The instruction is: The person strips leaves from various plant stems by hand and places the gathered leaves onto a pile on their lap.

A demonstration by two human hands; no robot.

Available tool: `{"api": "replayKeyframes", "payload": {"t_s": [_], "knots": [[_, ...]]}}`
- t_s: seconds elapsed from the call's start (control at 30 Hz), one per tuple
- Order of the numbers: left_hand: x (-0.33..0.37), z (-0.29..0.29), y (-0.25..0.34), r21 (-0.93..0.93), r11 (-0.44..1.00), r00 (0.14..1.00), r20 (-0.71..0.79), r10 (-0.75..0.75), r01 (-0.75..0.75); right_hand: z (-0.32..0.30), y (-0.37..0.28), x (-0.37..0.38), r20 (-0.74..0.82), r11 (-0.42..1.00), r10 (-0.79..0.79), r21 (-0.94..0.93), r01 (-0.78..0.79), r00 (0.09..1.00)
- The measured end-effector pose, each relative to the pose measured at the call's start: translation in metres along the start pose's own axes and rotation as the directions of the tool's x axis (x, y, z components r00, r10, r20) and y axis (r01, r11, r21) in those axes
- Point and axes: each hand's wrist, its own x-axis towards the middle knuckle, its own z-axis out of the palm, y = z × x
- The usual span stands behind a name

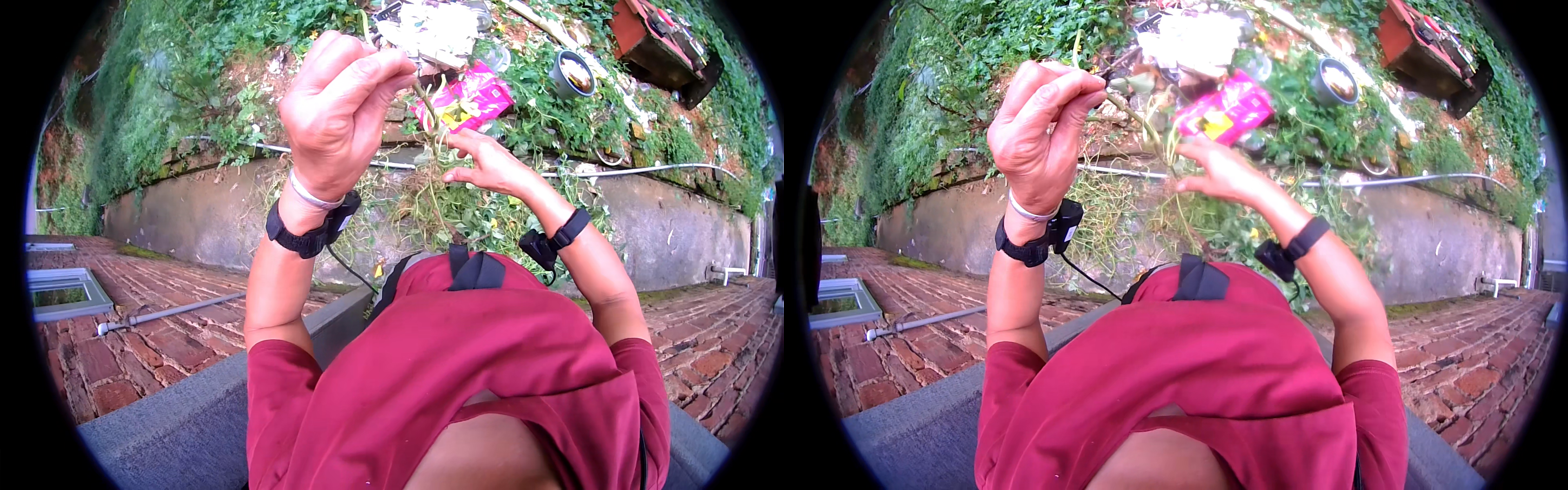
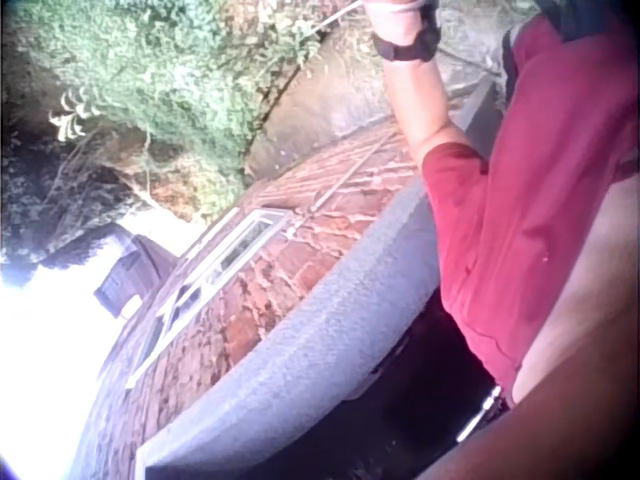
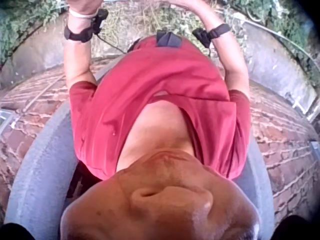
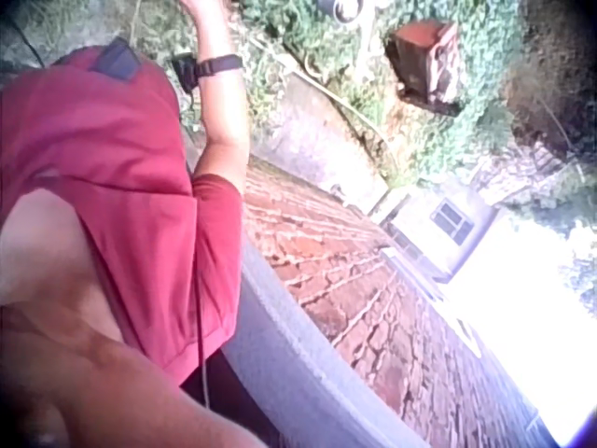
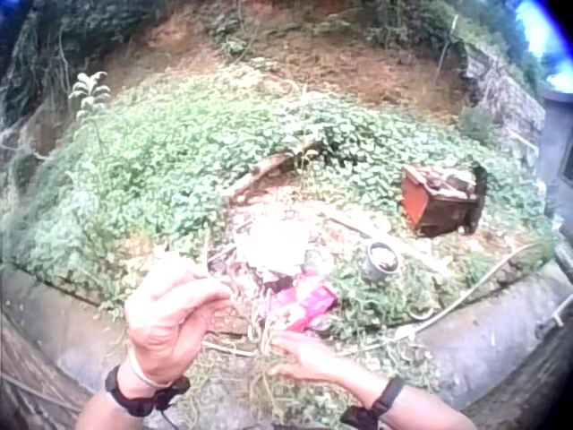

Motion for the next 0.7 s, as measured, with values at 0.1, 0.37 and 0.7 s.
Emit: {"api": "replayKeyframes", "payload": {"t_s": [0.1, 0.37, 0.7], "knots": [[0.005, -0.012, 0.004, 0.112, 0.989, 0.991, -0.072, 0.108, -0.1, 0.012, -0.027, 0.03, 0.279, 0.985, 0.17, -0.02, -0.171, 0.945], [-0.078, 0.022, 0.024, 0.218, 0.894, 0.92, -0.059, -0.387, 0.391, -0.095, -0.075, 0.044, -0.094, 0.859, 0.295, 0.463, -0.22, 0.951], [-0.19, 0.054, -0.05, 0.054, 0.457, 0.414, 0.342, -0.844, 0.888, -0.23, -0.022, -0.013, -0.652, 0.799, 0.346, 0.582, 0.152, 0.675]]}}
